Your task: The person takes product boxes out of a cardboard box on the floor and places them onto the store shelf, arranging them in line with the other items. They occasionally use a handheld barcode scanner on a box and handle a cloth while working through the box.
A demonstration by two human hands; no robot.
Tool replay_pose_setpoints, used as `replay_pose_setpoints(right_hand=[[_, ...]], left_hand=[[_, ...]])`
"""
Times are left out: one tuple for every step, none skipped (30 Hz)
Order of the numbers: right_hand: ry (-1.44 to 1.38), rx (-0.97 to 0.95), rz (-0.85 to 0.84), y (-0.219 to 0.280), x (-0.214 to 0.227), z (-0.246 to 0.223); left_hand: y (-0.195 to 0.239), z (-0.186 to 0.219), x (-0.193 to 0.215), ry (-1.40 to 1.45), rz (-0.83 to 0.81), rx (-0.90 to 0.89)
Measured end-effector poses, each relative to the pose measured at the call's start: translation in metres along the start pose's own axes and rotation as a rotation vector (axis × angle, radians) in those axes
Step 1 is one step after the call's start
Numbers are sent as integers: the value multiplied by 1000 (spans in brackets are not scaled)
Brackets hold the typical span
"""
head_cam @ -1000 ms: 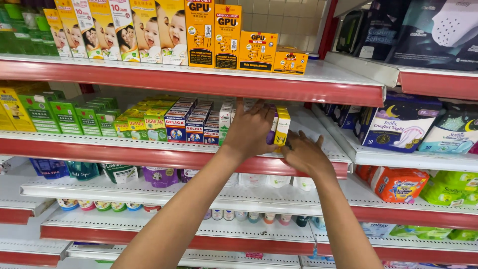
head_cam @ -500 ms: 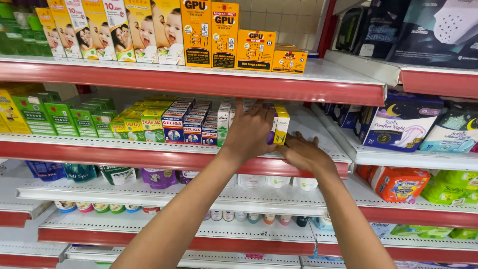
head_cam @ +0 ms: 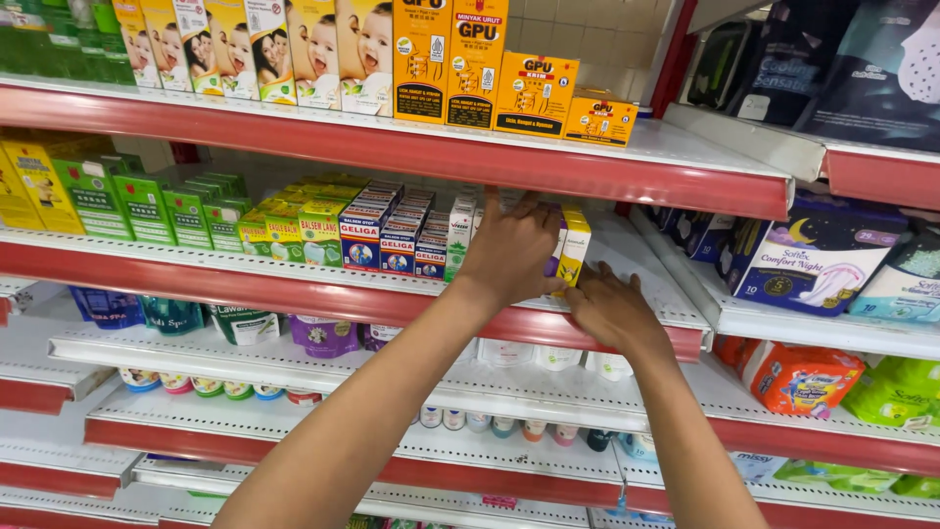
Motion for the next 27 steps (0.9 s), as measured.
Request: replay_pose_setpoints(right_hand=[[-9,9,28,1,1,-2],[-10,9,30,1,1,-1],[-13,16,59,1,1,0],[-14,24,85,1,0,0],[-14,26,83,-1,-3,4],[-3,56,120,-3,-6,8],[7,87,156,-5,-9,11],[7,89,148,2,-5,8],[2,68,175,9,1,5],[-7,45,201,15,5,2],[-11,45,193,24,7,-1],[-138,167,471,39,22,-10],[-266,288,750,56,35,-16],[-270,289,729,72,28,-18],[-319,322,907,94,27,-19],[-374,354,1075,118,22,-21],[-383,354,1045,133,0,-26],[-446,339,1062,153,-21,-29],[-508,320,1078,173,-43,-32],[-516,322,1019,189,-80,-42],[-705,243,892,203,-121,-47],[-884,158,755,217,-162,-53],[-887,155,696,230,-210,-69],[-1009,42,431,246,-268,-83],[-1112,-78,161,269,-324,-99],[-1113,-90,93,287,-355,-123],[-1110,-94,-196,308,-392,-153]], left_hand=[[-1,-1,1,4,-13,8],[-2,-2,2,2,-12,7],[-3,-4,4,35,23,25],[-3,-6,6,69,56,47],[-4,-7,10,68,55,49],[-3,-8,10,119,1,83],[-2,-9,9,170,-53,117],[5,-9,12,172,-59,123],[12,-7,21,180,74,91],[20,-6,30,186,204,55],[40,-3,39,187,195,58],[61,1,49,237,226,54],[83,5,58,287,258,50],[111,7,63,291,244,64],[141,6,68,375,235,119],[173,5,73,458,220,182],[212,0,60,460,200,206],[257,-6,48,499,171,344],[305,-11,36,533,141,483],[361,-17,15,537,110,533],[424,-24,-7,495,38,701],[490,-29,-26,444,-36,866],[547,-32,-40,440,-66,916],[613,-31,-49,325,-175,1082],[682,-25,-53,203,-290,1239],[711,-26,-45,184,-335,1285],[742,-27,-35,87,-437,1337]])
Point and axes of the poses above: each hand's wrist, its own y-axis away from the middle knuckle, its own x-axis out of the back of the hand, z = x × y, the point moved 5 cm from there along -y, towards the middle knuckle, and after that the axes turned 4 degrees about z, right-handed, at the moved point
